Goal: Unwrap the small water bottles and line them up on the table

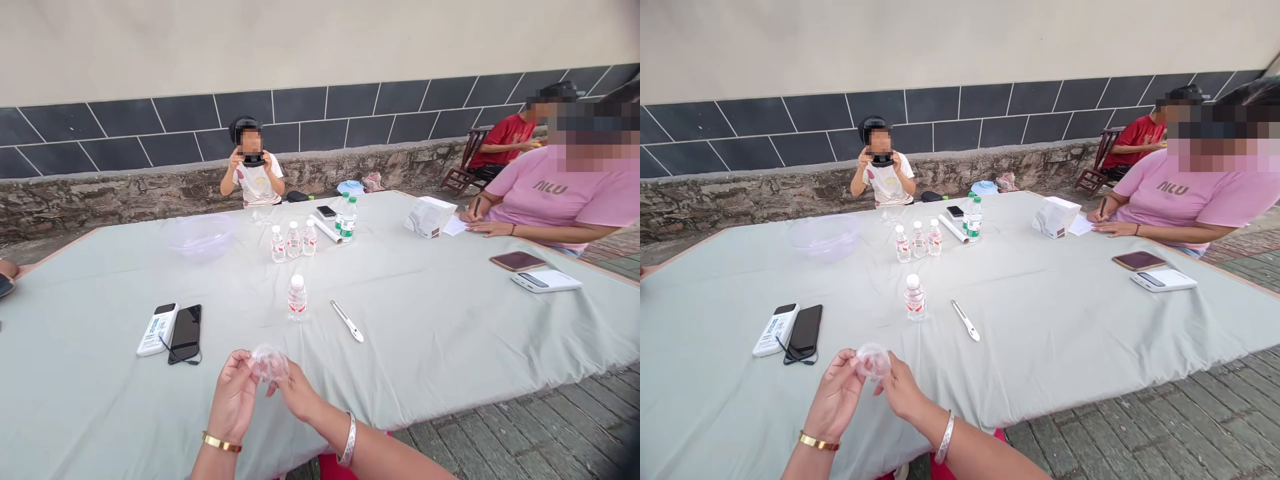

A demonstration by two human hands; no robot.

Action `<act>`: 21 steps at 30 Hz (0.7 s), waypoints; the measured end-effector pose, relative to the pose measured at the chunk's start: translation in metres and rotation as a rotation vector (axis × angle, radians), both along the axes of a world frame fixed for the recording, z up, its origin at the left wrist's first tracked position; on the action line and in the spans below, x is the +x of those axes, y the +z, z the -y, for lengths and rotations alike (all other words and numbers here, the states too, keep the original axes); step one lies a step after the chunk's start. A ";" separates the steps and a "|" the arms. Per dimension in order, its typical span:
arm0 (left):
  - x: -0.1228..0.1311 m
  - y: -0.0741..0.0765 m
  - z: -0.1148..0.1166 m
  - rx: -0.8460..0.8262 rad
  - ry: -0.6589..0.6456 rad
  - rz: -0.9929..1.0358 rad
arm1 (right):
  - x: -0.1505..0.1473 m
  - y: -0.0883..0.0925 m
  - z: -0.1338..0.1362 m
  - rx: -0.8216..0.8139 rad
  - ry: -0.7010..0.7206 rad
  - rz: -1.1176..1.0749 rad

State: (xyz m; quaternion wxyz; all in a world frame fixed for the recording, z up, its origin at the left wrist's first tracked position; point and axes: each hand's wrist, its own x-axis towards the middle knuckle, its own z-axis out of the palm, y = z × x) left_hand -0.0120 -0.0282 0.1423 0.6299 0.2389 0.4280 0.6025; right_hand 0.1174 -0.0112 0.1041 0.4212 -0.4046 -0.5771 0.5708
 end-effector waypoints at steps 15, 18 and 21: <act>-0.006 -0.039 -0.011 0.190 0.034 -1.022 | 0.044 0.016 -0.015 -0.209 0.234 0.119; -0.018 -0.054 -0.020 0.006 0.070 -0.965 | 0.075 -0.006 -0.046 -0.076 -0.251 0.474; -0.024 -0.069 -0.025 -0.077 0.083 -0.943 | 0.094 -0.028 -0.081 -0.072 -0.454 0.616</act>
